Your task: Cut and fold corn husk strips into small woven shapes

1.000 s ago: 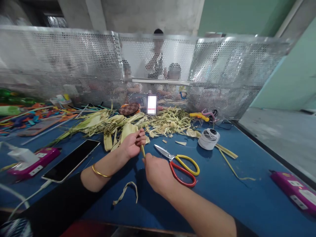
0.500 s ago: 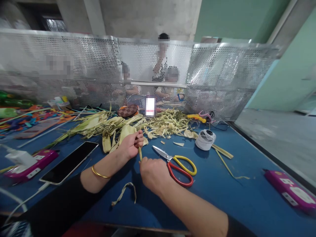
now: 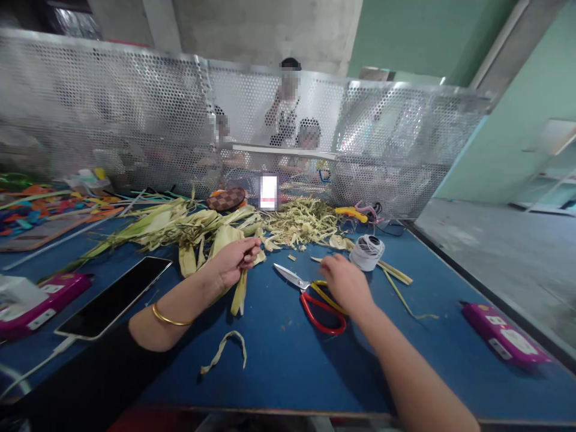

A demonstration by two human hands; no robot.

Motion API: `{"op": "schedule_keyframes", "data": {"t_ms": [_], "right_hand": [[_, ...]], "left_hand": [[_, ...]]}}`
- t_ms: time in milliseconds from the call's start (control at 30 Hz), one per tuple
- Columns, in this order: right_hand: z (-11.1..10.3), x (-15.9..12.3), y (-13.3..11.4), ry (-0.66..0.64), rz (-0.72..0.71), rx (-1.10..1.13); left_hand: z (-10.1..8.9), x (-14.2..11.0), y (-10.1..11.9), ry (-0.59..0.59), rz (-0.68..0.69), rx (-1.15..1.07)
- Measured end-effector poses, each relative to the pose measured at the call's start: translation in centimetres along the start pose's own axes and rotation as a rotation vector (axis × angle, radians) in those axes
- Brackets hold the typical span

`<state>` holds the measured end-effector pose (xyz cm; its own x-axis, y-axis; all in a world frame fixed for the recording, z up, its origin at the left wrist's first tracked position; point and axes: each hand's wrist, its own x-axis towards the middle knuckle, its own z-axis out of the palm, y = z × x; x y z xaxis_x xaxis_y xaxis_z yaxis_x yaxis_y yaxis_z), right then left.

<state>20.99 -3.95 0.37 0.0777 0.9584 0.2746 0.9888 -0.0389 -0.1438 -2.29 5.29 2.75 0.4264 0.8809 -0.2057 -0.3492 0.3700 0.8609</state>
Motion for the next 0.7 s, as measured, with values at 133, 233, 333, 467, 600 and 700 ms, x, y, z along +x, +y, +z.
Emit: {"op": "schedule_keyframes", "data": {"t_ms": [133, 233, 333, 467, 600, 700], "right_hand": [[1.7, 2.5, 5.1, -0.009, 0.108, 0.048], [3.0, 3.4, 6.5, -0.027, 0.106, 0.053], [3.8, 3.7, 6.6, -0.033, 0.093, 0.06], [4.2, 3.4, 6.5, -0.024, 0.084, 0.08], [3.8, 2.7, 6.3, -0.016, 0.118, 0.125], [3.2, 2.4, 6.0, -0.01, 0.139, 0.14]], "left_hand": [[0.5, -0.5, -0.8, -0.114, -0.089, 0.125], [0.5, -0.7, -1.0, -0.17, -0.128, 0.166], [0.4, -0.7, -0.9, -0.19, -0.138, 0.187], [0.2, -0.6, -0.5, -0.174, -0.158, 0.221], [-0.1, -0.4, -0.5, -0.188, -0.162, 0.237], [-0.4, -0.2, -0.7, -0.212, -0.16, 0.236]]}}
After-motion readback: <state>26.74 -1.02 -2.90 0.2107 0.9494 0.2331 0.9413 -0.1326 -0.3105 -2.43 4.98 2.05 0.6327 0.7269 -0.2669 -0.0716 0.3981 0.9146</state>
